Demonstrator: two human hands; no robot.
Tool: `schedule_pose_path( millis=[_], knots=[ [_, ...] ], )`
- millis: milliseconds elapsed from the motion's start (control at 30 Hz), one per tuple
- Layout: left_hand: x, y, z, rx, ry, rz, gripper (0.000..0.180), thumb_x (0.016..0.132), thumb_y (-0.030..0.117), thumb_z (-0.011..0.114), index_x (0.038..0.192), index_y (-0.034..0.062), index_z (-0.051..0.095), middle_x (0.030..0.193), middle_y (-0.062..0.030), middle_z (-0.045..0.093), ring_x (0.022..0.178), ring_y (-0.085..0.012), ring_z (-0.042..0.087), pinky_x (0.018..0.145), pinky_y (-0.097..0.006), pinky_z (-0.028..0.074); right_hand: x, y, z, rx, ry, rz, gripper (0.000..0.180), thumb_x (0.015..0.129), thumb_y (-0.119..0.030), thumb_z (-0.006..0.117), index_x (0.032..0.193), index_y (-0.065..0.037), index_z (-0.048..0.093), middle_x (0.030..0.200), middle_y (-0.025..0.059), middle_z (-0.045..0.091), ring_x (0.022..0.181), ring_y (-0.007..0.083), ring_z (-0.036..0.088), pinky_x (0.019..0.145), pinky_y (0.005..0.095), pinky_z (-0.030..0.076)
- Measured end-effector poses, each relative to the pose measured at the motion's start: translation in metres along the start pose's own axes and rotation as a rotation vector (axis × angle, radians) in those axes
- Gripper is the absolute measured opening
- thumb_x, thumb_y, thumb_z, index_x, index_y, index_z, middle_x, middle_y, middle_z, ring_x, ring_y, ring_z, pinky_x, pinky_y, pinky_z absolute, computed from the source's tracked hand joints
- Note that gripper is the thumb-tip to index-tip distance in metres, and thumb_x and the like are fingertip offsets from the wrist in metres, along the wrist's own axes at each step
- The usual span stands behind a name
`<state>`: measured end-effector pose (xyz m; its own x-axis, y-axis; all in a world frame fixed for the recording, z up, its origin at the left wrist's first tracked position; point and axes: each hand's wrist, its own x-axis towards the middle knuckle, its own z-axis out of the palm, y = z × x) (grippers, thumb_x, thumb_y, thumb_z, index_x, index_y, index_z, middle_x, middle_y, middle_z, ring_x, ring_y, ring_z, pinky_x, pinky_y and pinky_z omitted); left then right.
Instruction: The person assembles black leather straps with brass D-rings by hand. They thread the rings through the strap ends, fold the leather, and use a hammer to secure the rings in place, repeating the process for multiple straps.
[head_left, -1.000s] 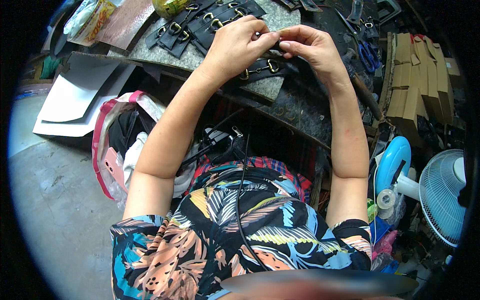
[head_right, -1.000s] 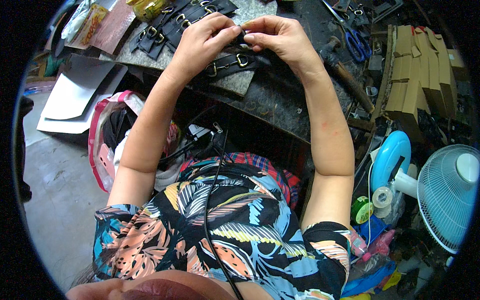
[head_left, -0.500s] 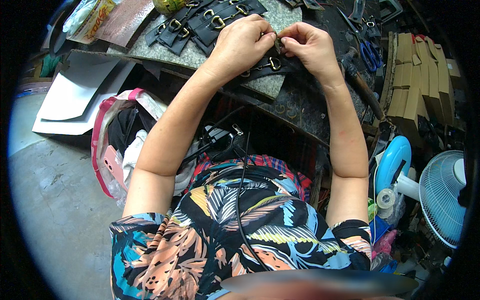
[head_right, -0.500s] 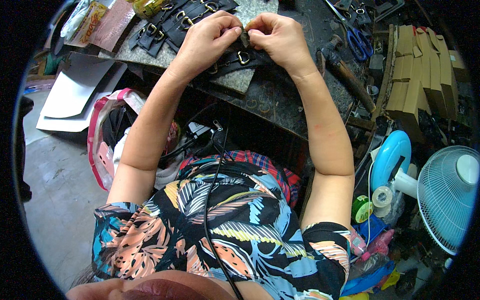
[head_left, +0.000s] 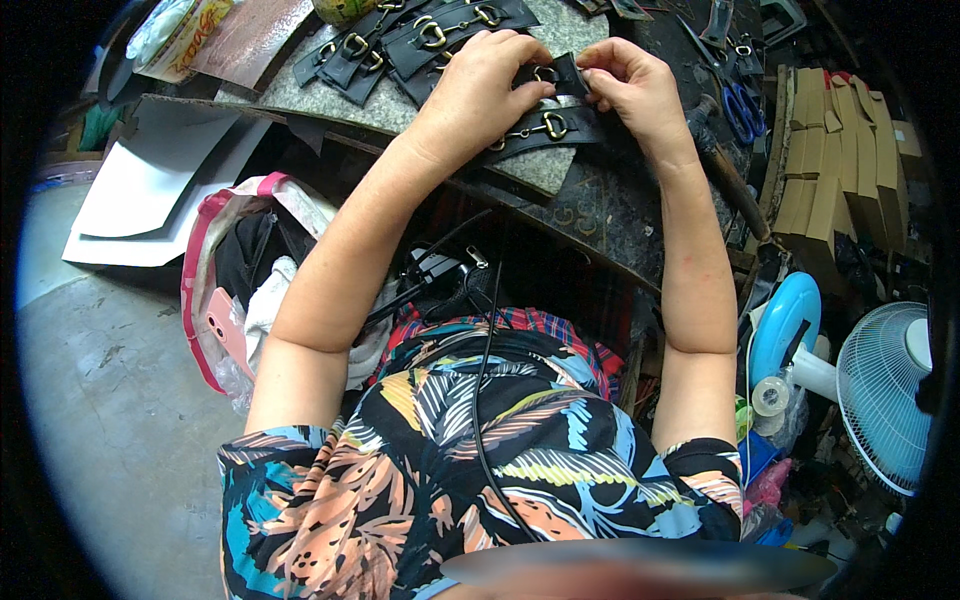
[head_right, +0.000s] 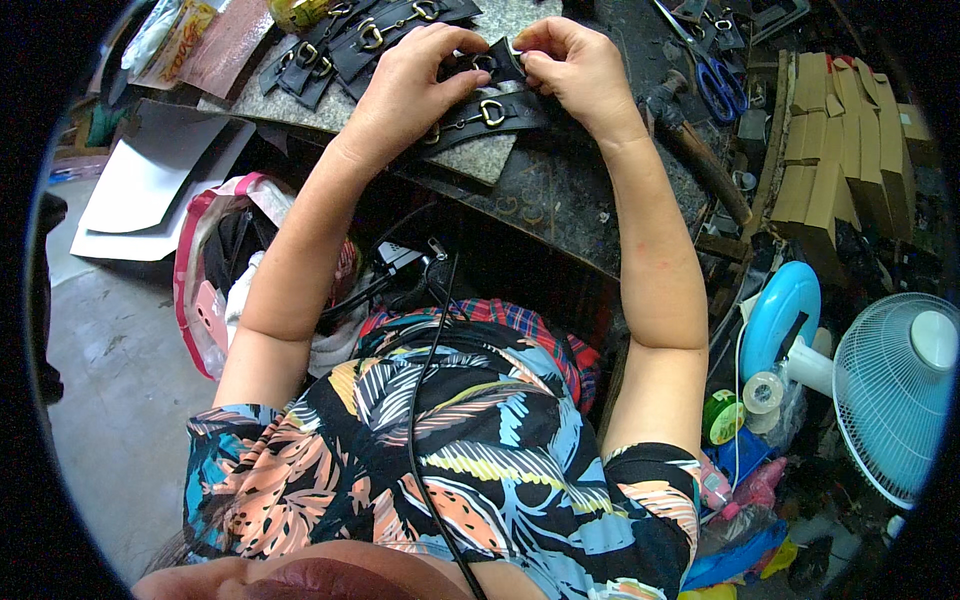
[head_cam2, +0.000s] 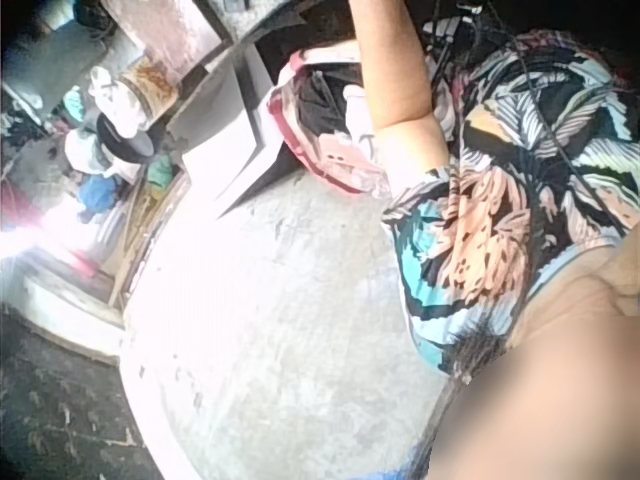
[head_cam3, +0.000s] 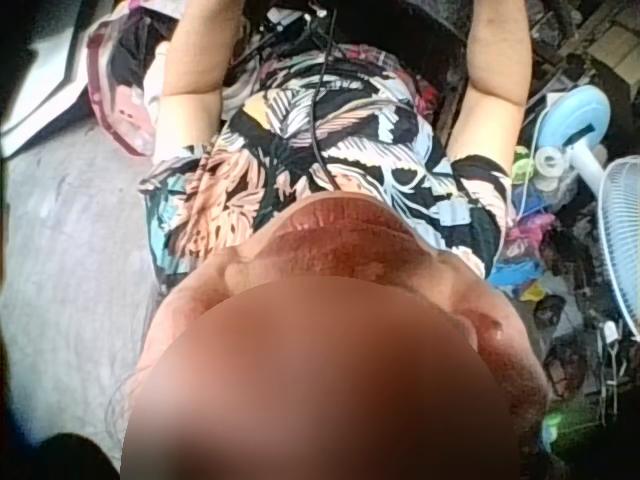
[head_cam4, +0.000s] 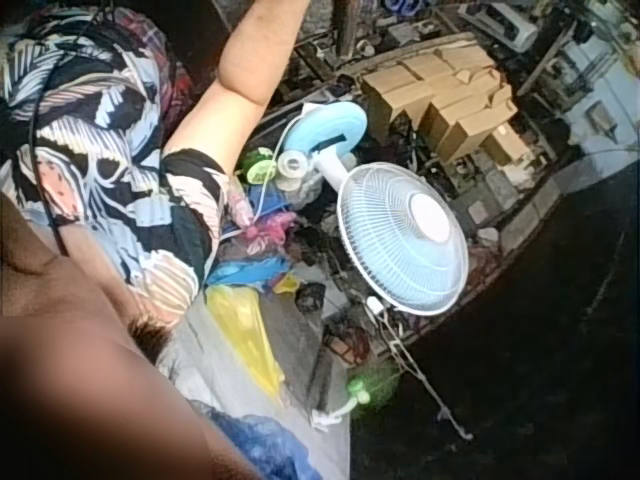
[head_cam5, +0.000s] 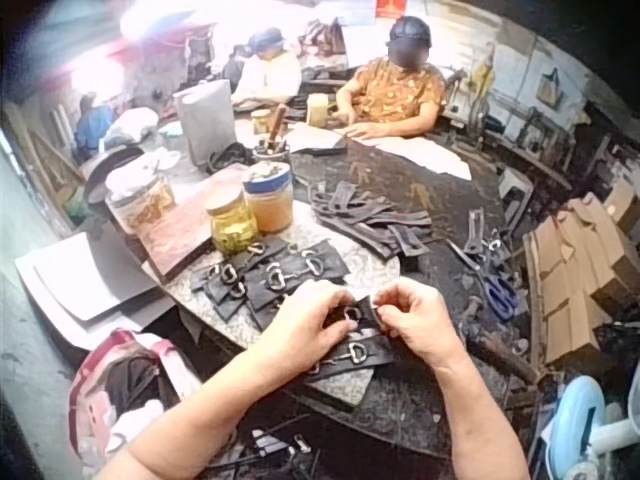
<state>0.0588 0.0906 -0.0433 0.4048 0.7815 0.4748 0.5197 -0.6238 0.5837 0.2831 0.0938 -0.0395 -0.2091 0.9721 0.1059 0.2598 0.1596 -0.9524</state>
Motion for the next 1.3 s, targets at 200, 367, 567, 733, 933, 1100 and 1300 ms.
schedule_pose_path(
  millis=[200, 367, 567, 733, 933, 1100, 1300],
  knots=[
    [0.0, 0.001, 0.006, 0.085, 0.03, 0.07, 0.025, 0.085, 0.016, 0.077, 0.109, 0.0083, 0.074, 0.102, -0.0112, 0.069, 0.103, -0.0326, 0.064, 0.092, -0.044, 0.053, 0.001, -0.007, -0.002, -0.006, -0.018, 0.095, 0.017, 0.097, -0.009, 0.068, 0.113, -0.003, 0.072, 0.086, -0.0028, 0.068, 0.073, 0.0044, 0.062, 0.064, 0.0193, 0.048],
    [0.0, 0.003, 0.005, 0.156, -0.016, 0.069, 0.024, 0.087, 0.017, 0.077, 0.11, 0.009, 0.075, 0.102, -0.0114, 0.067, 0.104, -0.0329, 0.064, 0.091, -0.042, 0.053, -0.001, -0.007, -0.002, -0.08, 0.014, 0.04, 0.016, 0.095, -0.011, 0.072, 0.11, -0.004, 0.075, 0.082, 0.0005, 0.071, 0.069, 0.0066, 0.064, 0.062, 0.0211, 0.052],
    [0.001, 0.004, 0.004, 0.142, -0.028, 0.05, 0.024, 0.087, 0.017, 0.077, 0.109, 0.0099, 0.074, 0.102, -0.0114, 0.066, 0.102, -0.0331, 0.066, 0.089, -0.043, 0.054, 0.002, 0.006, -0.004, -0.332, 0.075, -0.055, 0.02, 0.091, -0.02, 0.079, 0.106, -0.007, 0.077, 0.078, 0.0019, 0.072, 0.07, 0.0081, 0.066, 0.065, 0.0248, 0.053],
    [0.002, 0.003, 0.004, 0.123, -0.026, 0.045, 0.025, 0.087, 0.017, 0.077, 0.111, 0.0107, 0.074, 0.102, -0.0114, 0.066, 0.1, -0.0329, 0.066, 0.087, -0.042, 0.054, 0.003, 0.008, -0.004, -0.362, 0.087, -0.024, 0.021, 0.09, -0.023, 0.079, 0.104, -0.009, 0.077, 0.079, 0.0045, 0.073, 0.071, 0.0117, 0.069, 0.067, 0.0271, 0.055],
    [0.004, 0.002, 0.002, 0.096, -0.066, 0.036, 0.024, 0.087, 0.016, 0.076, 0.11, 0.0109, 0.073, 0.102, -0.0108, 0.065, 0.094, -0.0315, 0.067, 0.084, -0.041, 0.055, 0.005, 0.009, 0.007, -0.479, 0.128, -0.073, 0.021, 0.089, -0.024, 0.079, 0.099, -0.007, 0.075, 0.08, 0.0047, 0.073, 0.072, 0.0132, 0.068, 0.068, 0.0285, 0.054],
    [0.005, 0.001, 0.001, 0.095, -0.07, 0.062, 0.023, 0.087, 0.017, 0.076, 0.109, 0.0102, 0.072, 0.101, -0.0104, 0.065, 0.093, -0.0305, 0.067, 0.083, -0.04, 0.055, 0.007, 0.015, 0.012, -0.512, 0.206, -0.062, 0.022, 0.085, -0.028, 0.079, 0.096, -0.009, 0.076, 0.084, 0.0091, 0.075, 0.076, 0.0214, 0.074, 0.07, 0.0344, 0.057],
    [0.002, 0.0, 0.001, 0.065, -0.087, 0.058, 0.023, 0.087, 0.015, 0.075, 0.108, 0.0088, 0.071, 0.101, -0.0111, 0.065, 0.094, -0.0304, 0.068, 0.083, -0.04, 0.055, 0.002, 0.013, 0.013, -0.61, 0.191, -0.035, 0.025, 0.085, -0.029, 0.08, 0.101, -0.01, 0.075, 0.082, 0.0082, 0.074, 0.074, 0.0205, 0.072, 0.07, 0.0341, 0.056]
  ],
)
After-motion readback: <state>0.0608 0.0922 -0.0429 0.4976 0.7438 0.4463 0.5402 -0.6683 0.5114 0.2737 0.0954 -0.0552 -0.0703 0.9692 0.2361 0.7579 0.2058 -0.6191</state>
